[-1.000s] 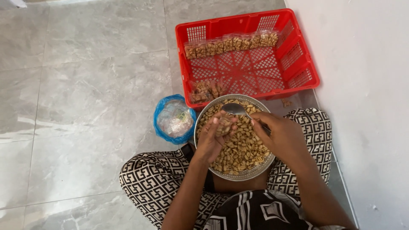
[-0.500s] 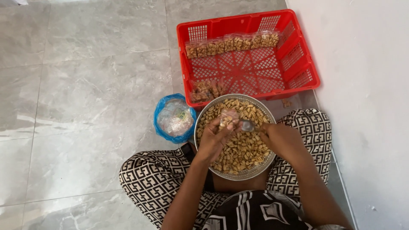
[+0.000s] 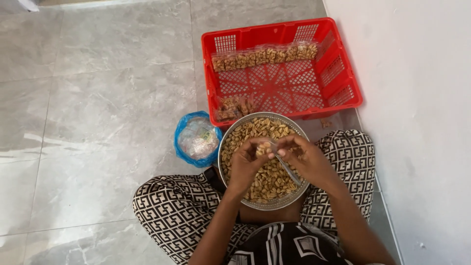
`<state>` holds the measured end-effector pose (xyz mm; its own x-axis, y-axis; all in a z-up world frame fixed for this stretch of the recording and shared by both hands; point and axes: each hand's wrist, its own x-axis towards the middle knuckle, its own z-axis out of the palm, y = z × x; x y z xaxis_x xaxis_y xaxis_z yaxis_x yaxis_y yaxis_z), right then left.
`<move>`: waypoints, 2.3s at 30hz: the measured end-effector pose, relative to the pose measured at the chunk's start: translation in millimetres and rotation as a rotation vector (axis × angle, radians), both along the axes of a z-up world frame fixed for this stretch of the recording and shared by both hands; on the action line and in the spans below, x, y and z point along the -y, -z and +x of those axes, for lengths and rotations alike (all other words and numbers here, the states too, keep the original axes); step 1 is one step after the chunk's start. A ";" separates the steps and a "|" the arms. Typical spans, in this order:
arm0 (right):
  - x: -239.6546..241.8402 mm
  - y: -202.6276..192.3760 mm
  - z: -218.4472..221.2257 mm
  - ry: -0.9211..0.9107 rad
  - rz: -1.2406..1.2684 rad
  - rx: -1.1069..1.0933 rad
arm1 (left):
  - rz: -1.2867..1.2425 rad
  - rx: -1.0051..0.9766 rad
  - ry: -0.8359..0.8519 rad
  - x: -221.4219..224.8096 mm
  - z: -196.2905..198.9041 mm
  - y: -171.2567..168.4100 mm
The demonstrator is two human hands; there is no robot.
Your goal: Packaging small food items into plastic bags using a spoon and organizing them in a crate.
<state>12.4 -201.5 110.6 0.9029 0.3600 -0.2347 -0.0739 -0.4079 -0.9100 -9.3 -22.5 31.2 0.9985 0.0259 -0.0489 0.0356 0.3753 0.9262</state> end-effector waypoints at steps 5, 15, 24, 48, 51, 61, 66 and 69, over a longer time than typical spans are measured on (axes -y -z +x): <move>-10.2 48.4 -3.6 0.094 0.270 0.069 | 0.082 0.016 -0.025 17.2 -14.6 -23.6; -7.1 43.4 -7.6 0.164 0.413 0.027 | 0.104 -0.104 -0.178 28.0 -24.2 -22.4; -6.1 12.8 -9.2 0.162 0.418 0.123 | 0.101 -0.060 -0.241 46.9 -28.9 -40.6; 4.5 43.2 -11.2 0.100 0.487 0.125 | 0.002 -0.066 -0.317 51.0 -38.2 -31.7; -3.4 36.0 -15.6 0.096 0.599 -0.005 | -0.030 -0.045 -0.338 51.0 -39.0 -38.5; -6.5 54.8 -14.4 0.115 0.587 0.032 | -0.043 -0.050 -0.386 51.6 -45.6 -37.8; -11.5 51.9 -21.4 0.150 0.522 0.091 | 0.074 0.009 -0.520 55.3 -45.6 -26.4; -14.8 32.5 -26.7 0.103 0.501 0.095 | 0.225 0.057 -0.535 57.0 -44.7 -11.0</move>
<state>-14.3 -186.8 78.2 0.9485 0.3154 0.0290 0.0023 0.0848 -0.9964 -54.0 -79.5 42.2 0.8443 0.5313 0.0695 -0.1571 0.1215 0.9801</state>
